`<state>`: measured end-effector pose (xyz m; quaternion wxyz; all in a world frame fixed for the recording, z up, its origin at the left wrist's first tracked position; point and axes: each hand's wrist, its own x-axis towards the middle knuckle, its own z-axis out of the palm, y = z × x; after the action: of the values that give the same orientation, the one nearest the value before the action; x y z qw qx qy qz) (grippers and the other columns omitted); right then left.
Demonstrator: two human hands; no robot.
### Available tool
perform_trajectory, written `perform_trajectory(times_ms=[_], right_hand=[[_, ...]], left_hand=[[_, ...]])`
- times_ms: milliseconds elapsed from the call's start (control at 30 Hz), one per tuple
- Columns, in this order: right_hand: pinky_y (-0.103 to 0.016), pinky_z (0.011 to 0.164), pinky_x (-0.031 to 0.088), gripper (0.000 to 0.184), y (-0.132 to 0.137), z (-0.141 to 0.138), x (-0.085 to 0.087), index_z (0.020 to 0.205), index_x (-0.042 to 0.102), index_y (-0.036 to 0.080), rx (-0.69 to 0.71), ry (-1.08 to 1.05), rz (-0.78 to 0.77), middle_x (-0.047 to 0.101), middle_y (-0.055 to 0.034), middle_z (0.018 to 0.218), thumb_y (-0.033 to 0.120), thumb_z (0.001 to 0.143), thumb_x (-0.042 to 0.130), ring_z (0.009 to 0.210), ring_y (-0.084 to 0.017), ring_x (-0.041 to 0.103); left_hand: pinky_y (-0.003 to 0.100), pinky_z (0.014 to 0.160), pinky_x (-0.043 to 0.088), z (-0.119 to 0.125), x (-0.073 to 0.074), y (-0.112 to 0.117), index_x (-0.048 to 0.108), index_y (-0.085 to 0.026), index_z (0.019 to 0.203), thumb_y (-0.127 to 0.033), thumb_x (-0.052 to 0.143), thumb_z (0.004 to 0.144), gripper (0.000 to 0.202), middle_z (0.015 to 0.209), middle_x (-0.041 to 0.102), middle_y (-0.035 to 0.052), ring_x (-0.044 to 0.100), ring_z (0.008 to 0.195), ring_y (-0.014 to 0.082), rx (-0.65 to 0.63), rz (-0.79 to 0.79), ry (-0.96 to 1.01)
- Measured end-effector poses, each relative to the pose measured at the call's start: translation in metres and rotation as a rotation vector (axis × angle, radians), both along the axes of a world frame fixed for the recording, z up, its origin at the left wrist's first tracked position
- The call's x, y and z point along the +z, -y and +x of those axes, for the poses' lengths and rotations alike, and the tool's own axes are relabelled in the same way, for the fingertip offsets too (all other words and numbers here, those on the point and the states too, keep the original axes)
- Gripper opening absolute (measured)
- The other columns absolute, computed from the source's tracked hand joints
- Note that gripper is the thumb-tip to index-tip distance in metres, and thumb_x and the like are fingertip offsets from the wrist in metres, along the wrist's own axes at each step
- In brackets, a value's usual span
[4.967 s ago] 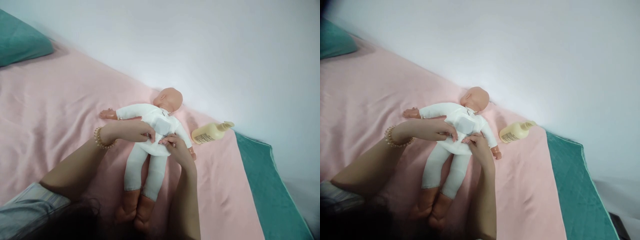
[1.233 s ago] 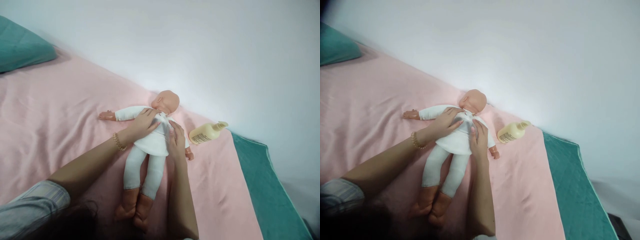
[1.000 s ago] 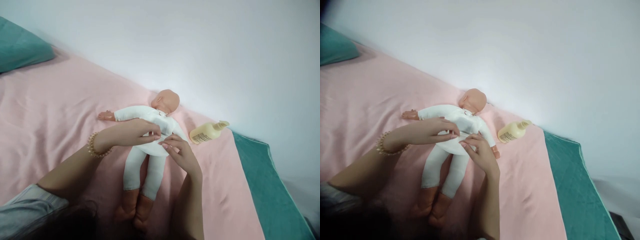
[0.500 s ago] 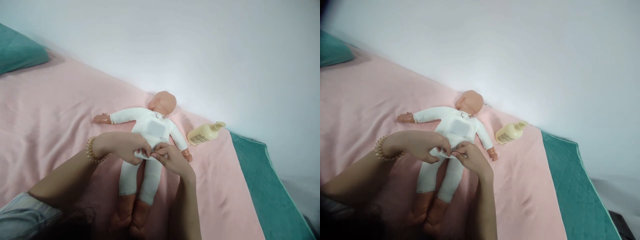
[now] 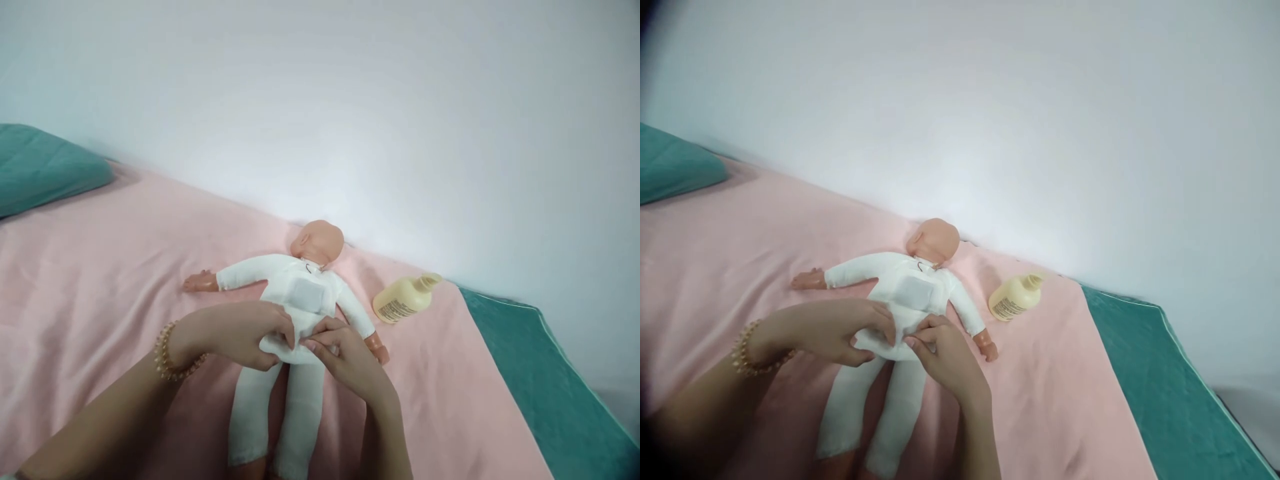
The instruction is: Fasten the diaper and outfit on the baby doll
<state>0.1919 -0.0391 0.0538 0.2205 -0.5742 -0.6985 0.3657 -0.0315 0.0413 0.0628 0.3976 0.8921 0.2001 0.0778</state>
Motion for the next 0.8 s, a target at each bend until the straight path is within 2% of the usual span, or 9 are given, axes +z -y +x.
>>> perform_trajectory(times_ms=[100,233,333,500,700,800], right_hand=[[-0.029,0.068,0.043,0.032,-0.004,-0.004,-0.001,0.063,0.065,0.020,-0.038,0.031,-0.089,0.063,-0.0008,0.087,0.032,0.093,0.059,0.079,-0.015,0.058],[-0.029,0.071,0.042,0.031,-0.005,-0.003,-0.004,0.065,0.065,0.020,-0.034,0.026,-0.119,0.063,0.0003,0.088,0.031,0.093,0.058,0.082,-0.015,0.058],[-0.029,0.074,0.042,0.032,-0.005,0.001,-0.006,0.066,0.065,0.020,-0.035,-0.016,-0.067,0.063,0.0003,0.090,0.035,0.094,0.057,0.085,-0.015,0.058],[-0.033,0.089,0.041,0.035,-0.006,0.003,-0.007,0.067,0.069,0.022,-0.075,-0.079,0.066,0.065,-0.0003,0.091,0.037,0.096,0.055,0.093,-0.017,0.058],[-0.031,0.077,0.044,0.027,-0.010,0.000,-0.017,0.071,0.074,0.024,-0.159,-0.106,-0.060,0.064,-0.0011,0.098,0.035,0.091,0.060,0.090,-0.017,0.058],[-0.031,0.077,0.044,0.026,-0.012,0.002,-0.021,0.074,0.076,0.026,-0.154,-0.126,-0.078,0.063,-0.0015,0.097,0.037,0.091,0.060,0.091,-0.018,0.057]], left_hand=[[0.033,0.082,0.054,0.004,-0.008,-0.003,0.074,-0.019,0.103,-0.013,0.061,0.064,0.041,0.102,0.074,0.0053,0.067,0.088,0.0258,0.007,-0.049,-0.051],[0.030,0.077,0.053,0.007,-0.010,-0.006,0.075,-0.018,0.099,-0.013,0.062,0.064,0.038,0.099,0.075,0.0052,0.068,0.087,0.0258,0.020,-0.067,-0.061],[0.029,0.076,0.052,0.006,-0.004,-0.007,0.074,-0.019,0.099,-0.012,0.058,0.067,0.036,0.097,0.075,0.0038,0.068,0.085,0.0238,0.018,-0.056,-0.028],[0.031,0.085,0.048,0.004,0.003,-0.007,0.073,-0.022,0.095,-0.009,0.054,0.069,0.035,0.097,0.074,0.0011,0.065,0.094,0.0233,0.020,0.026,0.026],[0.027,0.080,0.050,0.007,-0.011,-0.009,0.073,-0.025,0.094,-0.008,0.056,0.067,0.036,0.097,0.073,-0.0004,0.066,0.090,0.0209,0.070,-0.012,0.018],[0.026,0.079,0.050,0.009,-0.011,-0.011,0.073,-0.025,0.093,-0.008,0.054,0.069,0.034,0.094,0.073,-0.0013,0.065,0.087,0.0197,0.056,-0.001,0.022]])
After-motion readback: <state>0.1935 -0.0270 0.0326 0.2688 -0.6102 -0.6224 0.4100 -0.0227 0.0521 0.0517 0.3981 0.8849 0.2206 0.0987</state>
